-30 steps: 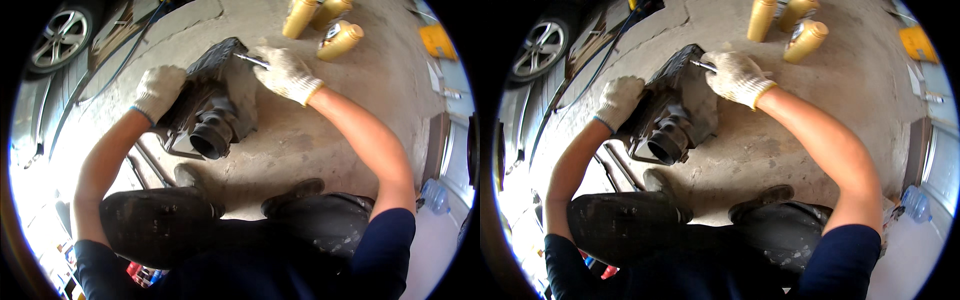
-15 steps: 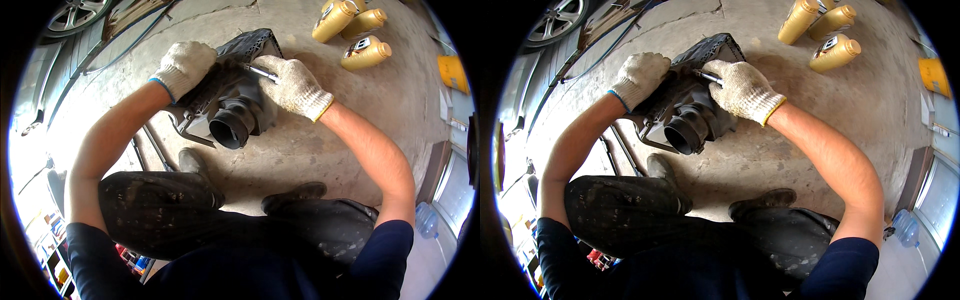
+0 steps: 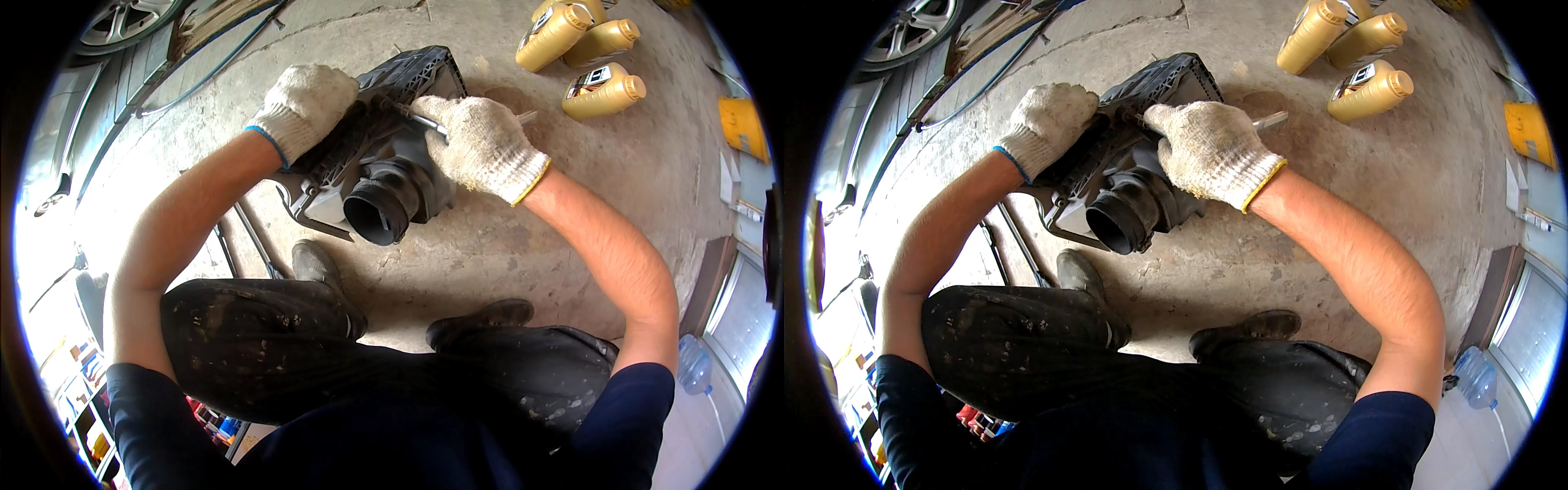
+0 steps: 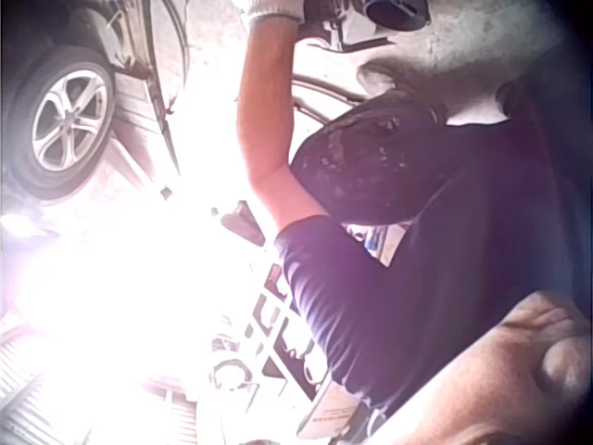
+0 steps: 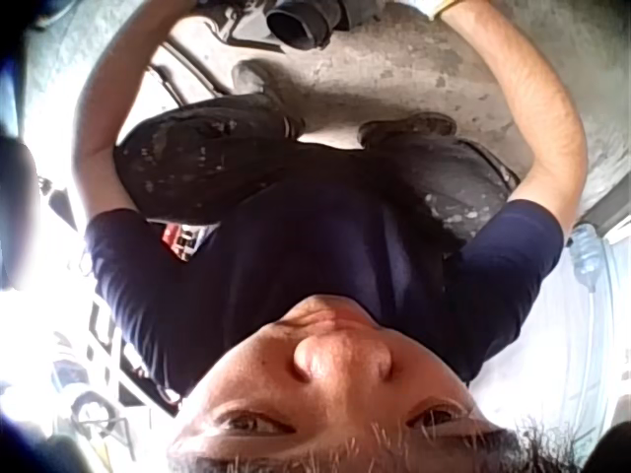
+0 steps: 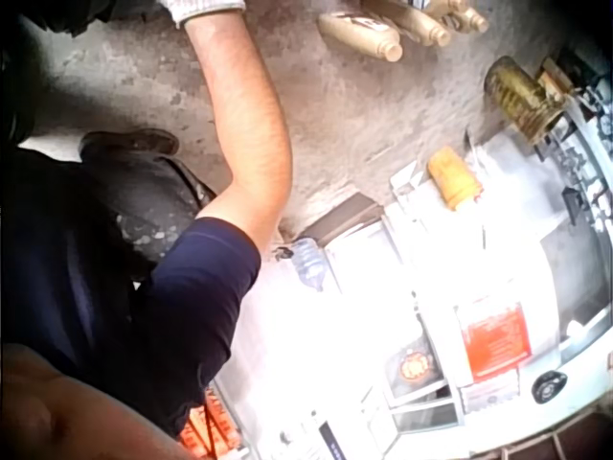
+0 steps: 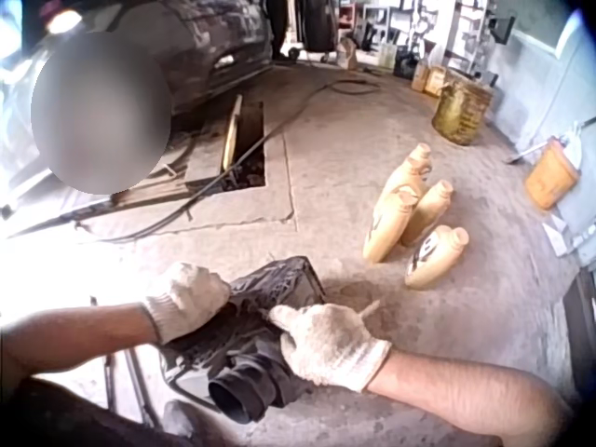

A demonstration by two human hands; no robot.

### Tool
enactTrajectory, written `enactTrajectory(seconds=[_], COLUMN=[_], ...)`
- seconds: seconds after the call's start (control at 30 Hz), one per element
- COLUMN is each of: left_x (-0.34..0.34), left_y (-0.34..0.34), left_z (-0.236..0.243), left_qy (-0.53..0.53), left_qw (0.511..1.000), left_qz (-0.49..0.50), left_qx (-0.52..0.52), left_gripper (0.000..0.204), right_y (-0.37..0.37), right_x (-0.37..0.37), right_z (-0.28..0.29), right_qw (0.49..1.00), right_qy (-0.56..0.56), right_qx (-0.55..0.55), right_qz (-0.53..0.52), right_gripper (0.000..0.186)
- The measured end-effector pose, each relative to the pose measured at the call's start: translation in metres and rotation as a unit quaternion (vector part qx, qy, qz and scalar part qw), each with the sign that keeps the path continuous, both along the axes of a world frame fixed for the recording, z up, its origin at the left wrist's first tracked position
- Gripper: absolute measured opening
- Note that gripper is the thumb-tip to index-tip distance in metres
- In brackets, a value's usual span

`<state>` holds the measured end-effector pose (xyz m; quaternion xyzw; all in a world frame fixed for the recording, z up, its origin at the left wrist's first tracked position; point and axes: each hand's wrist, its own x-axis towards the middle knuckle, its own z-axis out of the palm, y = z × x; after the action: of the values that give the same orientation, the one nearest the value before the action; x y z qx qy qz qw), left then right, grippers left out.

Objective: The person retrieves a socket wrench from a tool chest and walks to a car part on the floor. They then use the wrench to tighten bolts on the part while kneeling.

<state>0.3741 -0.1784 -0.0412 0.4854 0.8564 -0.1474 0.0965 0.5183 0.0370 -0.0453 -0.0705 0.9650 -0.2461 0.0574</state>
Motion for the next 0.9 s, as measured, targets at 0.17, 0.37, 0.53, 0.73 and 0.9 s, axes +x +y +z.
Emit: enactTrajectory(seconds=[0.17,0.37,0.53,0.73,0.9], left_x=[0.003,0.001,0.002,0.001,-0.005], left_y=[0.004,0.003,0.002,0.001,-0.003], left_z=[0.005,0.005,0.000,0.000,-0.009], left_qy=[-0.003,-0.006,0.001,-0.006,0.005], left_qw=[0.999,0.999,0.999,1.000,1.000], left_qz=[0.019,0.010,0.025,0.009,-0.017], left_qx=[-0.046,-0.042,-0.046,-0.024,0.006], left_gripper=[0.022,0.023,0.021,0.019,0.017], right_y=[-0.001,0.000,-0.005,-0.013,-0.009], right_x=[-0.001,-0.001,0.000,-0.001,0.003], right_z=[0.004,0.002,0.001,-0.019,-0.002], right_qw=[1.000,1.000,0.998,0.926,0.978], right_qy=[0.007,0.017,-0.020,-0.125,0.110], right_qx=[-0.005,-0.022,-0.055,-0.319,0.137], right_qz=[0.009,0.007,-0.025,-0.158,0.114], right_gripper=[0.038,0.038,0.037,0.037,0.022])
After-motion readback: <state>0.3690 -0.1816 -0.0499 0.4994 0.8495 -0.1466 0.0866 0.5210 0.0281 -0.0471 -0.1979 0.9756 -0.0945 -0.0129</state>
